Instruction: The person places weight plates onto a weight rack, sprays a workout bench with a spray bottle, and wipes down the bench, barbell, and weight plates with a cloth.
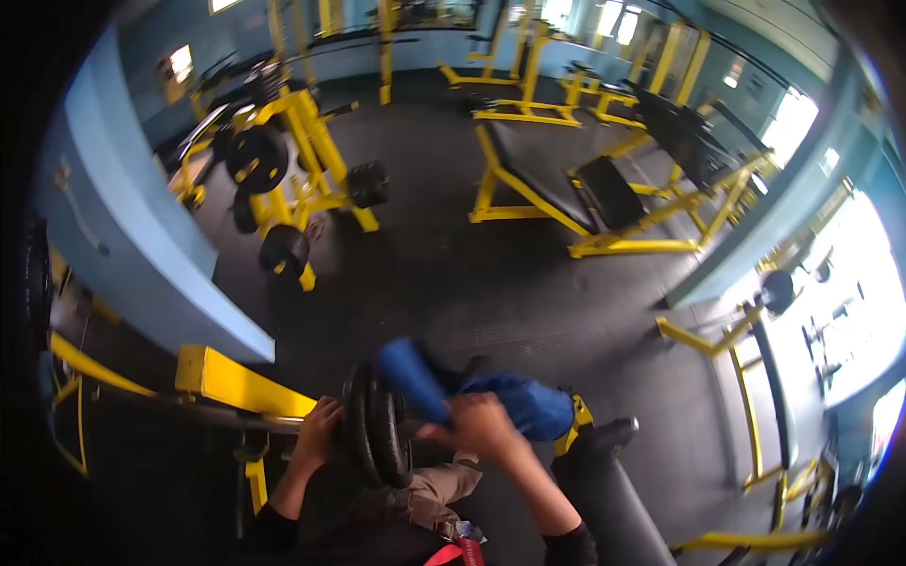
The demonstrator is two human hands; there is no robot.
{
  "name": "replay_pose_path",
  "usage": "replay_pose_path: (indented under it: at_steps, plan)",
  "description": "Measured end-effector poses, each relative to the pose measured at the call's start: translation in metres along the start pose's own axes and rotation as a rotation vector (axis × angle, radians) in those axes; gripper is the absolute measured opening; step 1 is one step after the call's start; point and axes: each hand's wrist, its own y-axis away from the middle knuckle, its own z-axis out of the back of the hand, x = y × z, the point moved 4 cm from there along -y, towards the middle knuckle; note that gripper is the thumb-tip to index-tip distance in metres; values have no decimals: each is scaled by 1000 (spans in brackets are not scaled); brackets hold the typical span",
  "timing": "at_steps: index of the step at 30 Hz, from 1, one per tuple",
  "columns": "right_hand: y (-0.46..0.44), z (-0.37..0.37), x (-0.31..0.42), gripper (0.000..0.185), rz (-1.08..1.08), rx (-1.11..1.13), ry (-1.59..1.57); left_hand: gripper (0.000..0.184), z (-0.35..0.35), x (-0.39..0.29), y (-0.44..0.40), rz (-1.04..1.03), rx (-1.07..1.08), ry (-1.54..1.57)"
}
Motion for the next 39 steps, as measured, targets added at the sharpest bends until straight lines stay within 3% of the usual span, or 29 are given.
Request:
replay_pose_path:
  at_steps: [1, 5, 7, 8, 11, 12, 13, 15, 18, 21, 23, 24, 25, 27, 28, 29, 30, 31, 32, 33, 34, 35, 37, 38, 39]
  plan:
    - [-16, 1, 31, 57, 197, 12, 96, 37, -1, 8, -3, 56, -17, -6]
    - [-54, -18, 29, 67, 385, 408, 29, 52, -9, 10, 3, 44, -6, -41]
    - [-64, -24, 20, 76, 381, 661, -111, 53, -7, 5, -3, 105, 28, -23]
    - [-61, -29, 12, 79, 440, 553, -160, 51, -6, 3, -6, 127, 20, -18]
    - [-57, -14, -12, 75, 463, 603, -223, 45, -6, 0, -9, 185, 17, -9]
    - [-58, -10, -23, 81, 409, 745, -253, 42, -7, -1, -8, 204, 17, 4]
    - [-58, 0, -30, 81, 436, 754, -251, 42, -7, -2, -7, 226, 6, -8]
    - [-60, 9, -48, 84, 313, 1047, -225, 38, -5, -4, -9, 157, -57, -143]
    - [-63, -17, -73, 82, 274, 1236, -292, 33, -1, -10, -11, 277, -98, -299]
    - [-73, -31, -69, 75, 427, 1452, -427, 34, -4, -20, -10, 457, -179, -521]
    - [-78, -39, -74, 80, 473, 1508, -414, 39, -6, -27, -7, 614, -208, -605]
    - [-83, -43, -79, 77, 378, 1458, -479, 39, -7, -29, 0, 658, -213, -610]
    - [-88, -47, -87, 75, 280, 1406, -540, 53, -2, -29, 15, 836, -328, -378]
    - [-93, -98, -118, 66, 42, 1464, -791, 66, -5, -64, 25, 991, -578, -363]
    - [-100, -102, -117, 54, 124, 1384, -870, 59, -11, -82, 34, 1080, -641, -517]
    - [-107, -102, -124, 54, 148, 1414, -855, 52, -15, -100, 47, 1160, -698, -679]
    - [-123, -85, -117, 52, 288, 1269, -636, 52, -33, -113, 54, 1190, -701, -698]
    - [-133, -73, -115, 50, 418, 1111, -431, 44, -56, -123, 76, 1212, -1200, -360]
    - [-142, -70, -122, 34, 550, 906, -416, 37, -83, -134, 93, 1150, -1680, 12]
    - [-147, -70, -130, 34, 578, 925, -420, 33, -105, -147, 87, 1172, -1788, 114]
    - [-158, -54, -131, 29, 814, 647, -619, 30, -126, -158, 73, 1182, -1902, 216]
    - [-165, -36, -131, 25, 1031, 352, -817, 32, -138, -166, 53, 1219, -1870, 190]
    - [-177, -22, -123, 25, 957, 413, -789, 37, -155, -174, 16, 1208, -1874, 119]
    - [-182, -24, -119, 41, 872, 520, -706, 40, -157, -175, 6, 1175, -1890, 29]
    - [-182, -23, -111, 41, 906, 537, -709, 41, -157, -177, 0, 1194, -1935, 74]
